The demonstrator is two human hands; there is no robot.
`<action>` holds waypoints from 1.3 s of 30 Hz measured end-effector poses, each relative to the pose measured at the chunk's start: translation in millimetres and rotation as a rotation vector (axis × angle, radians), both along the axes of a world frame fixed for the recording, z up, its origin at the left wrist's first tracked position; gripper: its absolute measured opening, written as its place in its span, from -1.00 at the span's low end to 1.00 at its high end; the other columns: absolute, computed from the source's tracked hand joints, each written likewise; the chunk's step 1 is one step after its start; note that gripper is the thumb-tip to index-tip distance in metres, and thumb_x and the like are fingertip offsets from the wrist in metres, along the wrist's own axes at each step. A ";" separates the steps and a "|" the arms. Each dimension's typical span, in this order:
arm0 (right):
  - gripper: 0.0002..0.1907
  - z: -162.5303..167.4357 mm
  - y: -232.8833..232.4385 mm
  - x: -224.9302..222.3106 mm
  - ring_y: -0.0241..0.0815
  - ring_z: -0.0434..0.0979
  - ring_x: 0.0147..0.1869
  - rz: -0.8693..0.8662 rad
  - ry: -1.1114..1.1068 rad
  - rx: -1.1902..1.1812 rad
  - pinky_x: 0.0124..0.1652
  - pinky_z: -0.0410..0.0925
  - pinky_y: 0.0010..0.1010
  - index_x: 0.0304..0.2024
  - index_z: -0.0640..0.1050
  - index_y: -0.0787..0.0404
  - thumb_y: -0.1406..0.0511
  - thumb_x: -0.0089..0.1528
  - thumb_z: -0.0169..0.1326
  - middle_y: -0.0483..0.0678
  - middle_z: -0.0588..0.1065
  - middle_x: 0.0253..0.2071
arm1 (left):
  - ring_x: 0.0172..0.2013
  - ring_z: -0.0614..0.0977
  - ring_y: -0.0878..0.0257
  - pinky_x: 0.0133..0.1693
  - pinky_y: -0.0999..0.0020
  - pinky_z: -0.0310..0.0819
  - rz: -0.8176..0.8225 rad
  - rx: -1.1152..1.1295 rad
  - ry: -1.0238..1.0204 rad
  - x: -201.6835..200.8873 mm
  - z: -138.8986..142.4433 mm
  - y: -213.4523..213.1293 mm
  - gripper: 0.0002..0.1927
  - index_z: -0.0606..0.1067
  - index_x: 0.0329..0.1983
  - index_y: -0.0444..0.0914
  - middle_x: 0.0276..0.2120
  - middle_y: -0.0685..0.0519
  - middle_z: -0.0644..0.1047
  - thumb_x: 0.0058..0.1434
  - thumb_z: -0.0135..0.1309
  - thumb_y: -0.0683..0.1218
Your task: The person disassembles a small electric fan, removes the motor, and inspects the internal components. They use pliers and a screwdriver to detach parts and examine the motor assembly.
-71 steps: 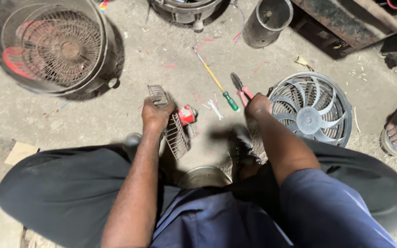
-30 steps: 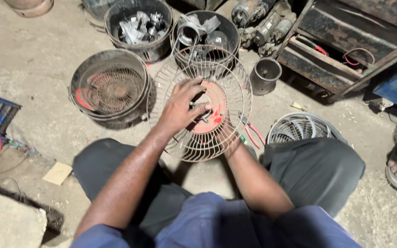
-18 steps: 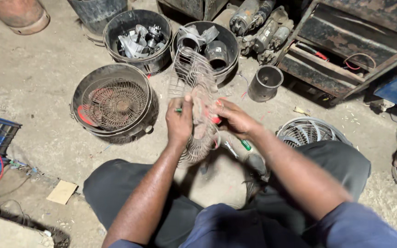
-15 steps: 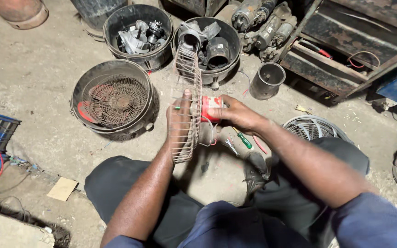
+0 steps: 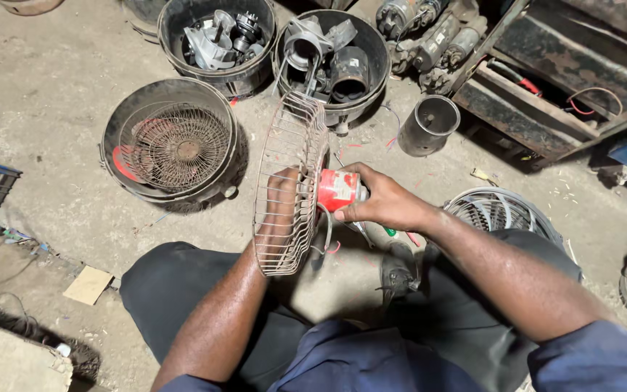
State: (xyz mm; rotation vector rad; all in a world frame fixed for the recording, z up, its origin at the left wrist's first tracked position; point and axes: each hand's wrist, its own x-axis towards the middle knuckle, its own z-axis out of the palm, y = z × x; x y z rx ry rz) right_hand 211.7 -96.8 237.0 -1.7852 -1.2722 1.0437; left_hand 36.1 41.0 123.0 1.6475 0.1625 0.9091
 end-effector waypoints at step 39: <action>-0.13 -49.9 13.1 -2.7 -0.17 0.51 0.25 -0.168 0.415 0.146 0.16 0.49 -0.31 0.25 0.29 0.37 0.40 -0.04 0.44 0.11 0.48 0.16 | -0.51 0.50 0.37 -0.50 0.39 0.39 0.051 -0.904 0.210 -1.3 63.8 10.4 -0.75 0.46 -0.26 -0.15 -0.46 0.14 0.49 0.39 -0.13 0.06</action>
